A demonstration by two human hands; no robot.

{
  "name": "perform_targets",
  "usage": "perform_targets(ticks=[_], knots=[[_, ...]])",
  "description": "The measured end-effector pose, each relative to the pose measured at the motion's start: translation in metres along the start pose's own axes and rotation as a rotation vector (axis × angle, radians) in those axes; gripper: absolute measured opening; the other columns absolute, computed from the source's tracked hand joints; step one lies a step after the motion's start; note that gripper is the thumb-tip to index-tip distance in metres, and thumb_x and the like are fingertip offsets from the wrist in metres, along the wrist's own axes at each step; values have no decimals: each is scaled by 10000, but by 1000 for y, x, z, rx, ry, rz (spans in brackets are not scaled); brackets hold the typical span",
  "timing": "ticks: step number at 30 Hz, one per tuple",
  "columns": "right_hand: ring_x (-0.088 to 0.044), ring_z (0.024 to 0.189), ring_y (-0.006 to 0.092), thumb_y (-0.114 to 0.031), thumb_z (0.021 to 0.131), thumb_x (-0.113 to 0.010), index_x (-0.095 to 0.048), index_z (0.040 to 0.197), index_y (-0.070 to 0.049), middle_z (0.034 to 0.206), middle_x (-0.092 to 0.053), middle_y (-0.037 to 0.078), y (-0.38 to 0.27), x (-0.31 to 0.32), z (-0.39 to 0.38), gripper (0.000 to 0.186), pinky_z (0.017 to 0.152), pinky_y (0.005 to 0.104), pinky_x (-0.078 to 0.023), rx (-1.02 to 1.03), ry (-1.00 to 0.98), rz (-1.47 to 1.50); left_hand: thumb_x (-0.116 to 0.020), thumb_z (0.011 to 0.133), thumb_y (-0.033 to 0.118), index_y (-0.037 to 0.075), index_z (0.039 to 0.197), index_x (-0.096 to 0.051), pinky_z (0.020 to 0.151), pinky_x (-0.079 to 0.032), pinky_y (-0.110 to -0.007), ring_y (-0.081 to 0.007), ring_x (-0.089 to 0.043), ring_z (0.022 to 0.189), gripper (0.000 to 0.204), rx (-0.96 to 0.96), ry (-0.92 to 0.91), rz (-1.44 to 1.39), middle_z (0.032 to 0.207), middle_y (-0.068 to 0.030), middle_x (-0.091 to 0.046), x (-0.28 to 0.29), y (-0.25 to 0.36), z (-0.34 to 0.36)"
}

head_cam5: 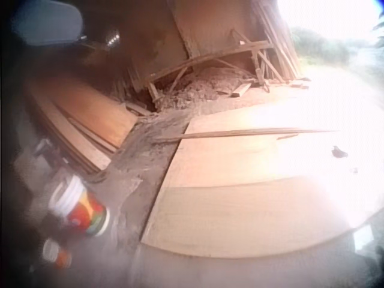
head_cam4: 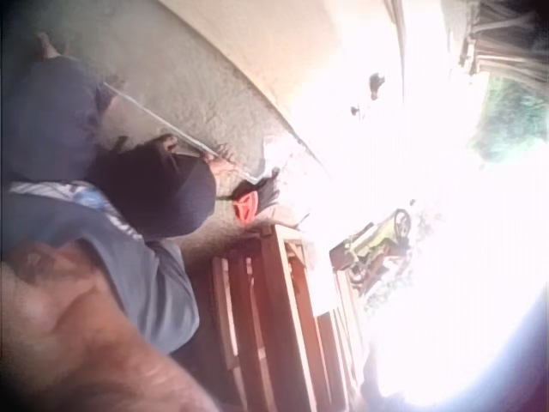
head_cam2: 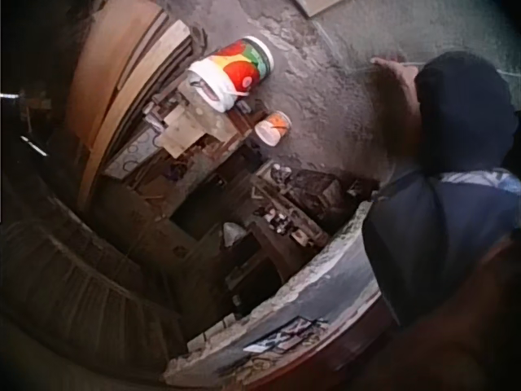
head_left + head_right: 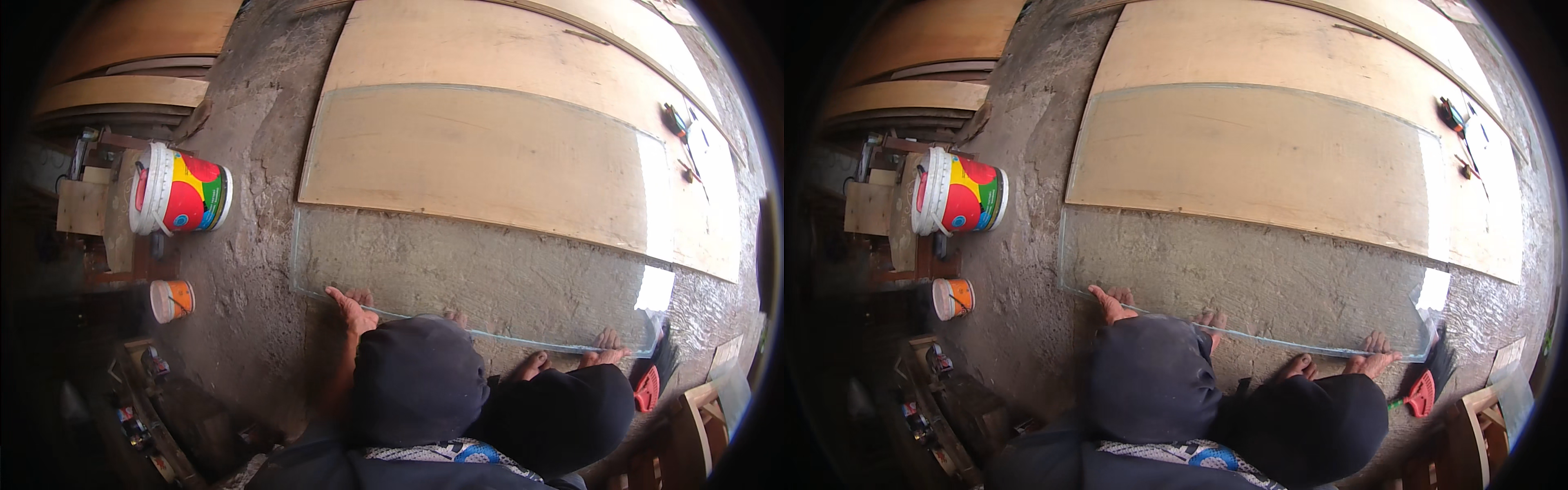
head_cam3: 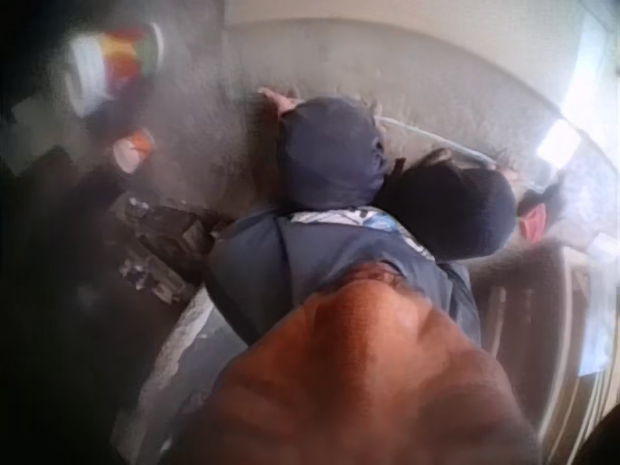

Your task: The person measures a large sheet of plywood using a tape measure and marks lines with a pencil. They use a straight wooden plank as a guide to draw straight lines and a glass pane to verify alignment. The person remains seated on the floor throughout the process.

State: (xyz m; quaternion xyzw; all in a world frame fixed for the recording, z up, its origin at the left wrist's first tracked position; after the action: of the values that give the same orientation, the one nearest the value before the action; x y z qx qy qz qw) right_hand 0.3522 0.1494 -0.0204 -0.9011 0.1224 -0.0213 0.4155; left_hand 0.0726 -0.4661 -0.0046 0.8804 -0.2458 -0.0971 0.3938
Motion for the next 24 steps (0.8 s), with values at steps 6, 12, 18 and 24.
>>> perform_targets(ticks=[6,12,18,24], knots=[[-648,1123,259,-689,1007,-330,-324,1510,4,1362,-585,173,-2,-8,2,856,830,300,-567,-46,-4,96,-491,827,873,45,1106,-506,965,-431,-385,-204,-508,921,874,-31,-1,-14,1056,-63,-551,-1,13,-12],[-668,1065,269,-711,978,-412,-468,1286,-19,1226,-627,148,-20,-41,13,759,835,350,-568,-43,-106,367,-530,874,800,84,997,-466,757,-447,-358,-188,-445,815,730,-126,-124,-78,932,-29,-476,-74,55,-27],[-661,1069,303,-694,973,-458,-479,1260,-15,1205,-632,150,-72,-84,7,737,882,405,-554,-20,-270,549,-545,883,774,50,1319,-482,927,-490,-370,-214,-552,1046,847,-203,-319,-178,1224,-72,-557,-170,87,-73],[-638,1132,384,-643,1002,-450,-464,1259,16,1248,-608,234,-145,-132,-5,707,942,481,-538,34,-466,637,-431,938,751,14,1542,-314,1119,-447,-367,-255,-446,1401,960,-170,-567,-225,1605,-108,-355,-241,113,-122]])
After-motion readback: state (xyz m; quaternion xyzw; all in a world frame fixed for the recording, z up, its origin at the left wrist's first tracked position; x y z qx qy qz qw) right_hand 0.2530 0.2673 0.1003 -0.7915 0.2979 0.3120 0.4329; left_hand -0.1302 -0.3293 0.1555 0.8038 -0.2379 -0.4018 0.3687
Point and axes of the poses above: each hand's wrist, its own z-axis towards the middle knuckle, its own x-axis out of the back of the hand, y = z × x, the point moved 8 cm from there along z, towards the middle knuckle
